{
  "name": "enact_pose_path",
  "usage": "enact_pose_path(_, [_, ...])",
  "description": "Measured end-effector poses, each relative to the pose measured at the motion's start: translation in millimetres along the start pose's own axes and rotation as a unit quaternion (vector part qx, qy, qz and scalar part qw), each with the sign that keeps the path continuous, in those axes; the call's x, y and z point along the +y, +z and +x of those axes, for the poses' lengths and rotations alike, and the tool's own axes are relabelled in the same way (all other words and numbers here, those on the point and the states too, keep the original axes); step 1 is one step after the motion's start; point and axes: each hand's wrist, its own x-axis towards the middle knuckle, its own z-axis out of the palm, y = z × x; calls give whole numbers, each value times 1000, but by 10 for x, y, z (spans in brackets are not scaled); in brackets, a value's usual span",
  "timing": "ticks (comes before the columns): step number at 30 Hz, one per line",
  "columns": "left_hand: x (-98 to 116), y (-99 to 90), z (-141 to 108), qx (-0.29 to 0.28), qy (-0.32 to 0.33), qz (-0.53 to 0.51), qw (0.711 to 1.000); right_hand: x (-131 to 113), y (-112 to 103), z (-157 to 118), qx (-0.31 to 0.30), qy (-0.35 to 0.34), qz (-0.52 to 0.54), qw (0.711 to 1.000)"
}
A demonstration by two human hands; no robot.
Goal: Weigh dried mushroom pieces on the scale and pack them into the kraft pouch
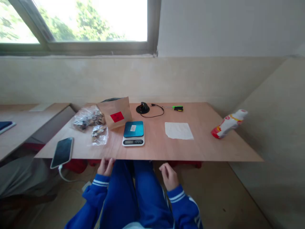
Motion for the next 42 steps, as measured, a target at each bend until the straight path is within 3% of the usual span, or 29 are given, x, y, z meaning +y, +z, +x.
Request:
enact_pose_path(1, [6, 55, 87, -2, 4, -20, 1000, -131, 87, 179, -22, -38, -3, 999])
enact_pose_path(4, [11, 278, 389, -20, 19, -78, 997, -473, 403, 719, 12, -115, -32, 993])
enact_pose_path(6, [14, 448, 600, -28, 26, -99, 994, -590, 638, 1028, 15, -127, -69, 989])
enact_pose_path(9, [10, 646, 851, -57, 35, -127, 990, -593, 898, 1352, 8, -122, -89, 989])
enact_pose_path(12, [-24, 715, 968, -91, 42, -149, 984, -482, 927, 1512, -12, -120, -99, 988])
enact_pose_path(18, [-111, 678, 963, -125, 43, -167, 977, -332, 690, 1510, -83, -142, -120, 979])
enact_pose_path(25, [-127, 698, 946, -136, 41, -170, 975, -355, 662, 1421, -124, -150, -141, 971])
enact_pose_path(37, [-117, 682, 953, -131, 36, -178, 975, -346, 530, 1318, -135, -151, -147, 968])
enact_pose_path(42, [-98, 680, 930, -128, 37, -184, 974, -276, 465, 1167, -48, -117, -114, 985])
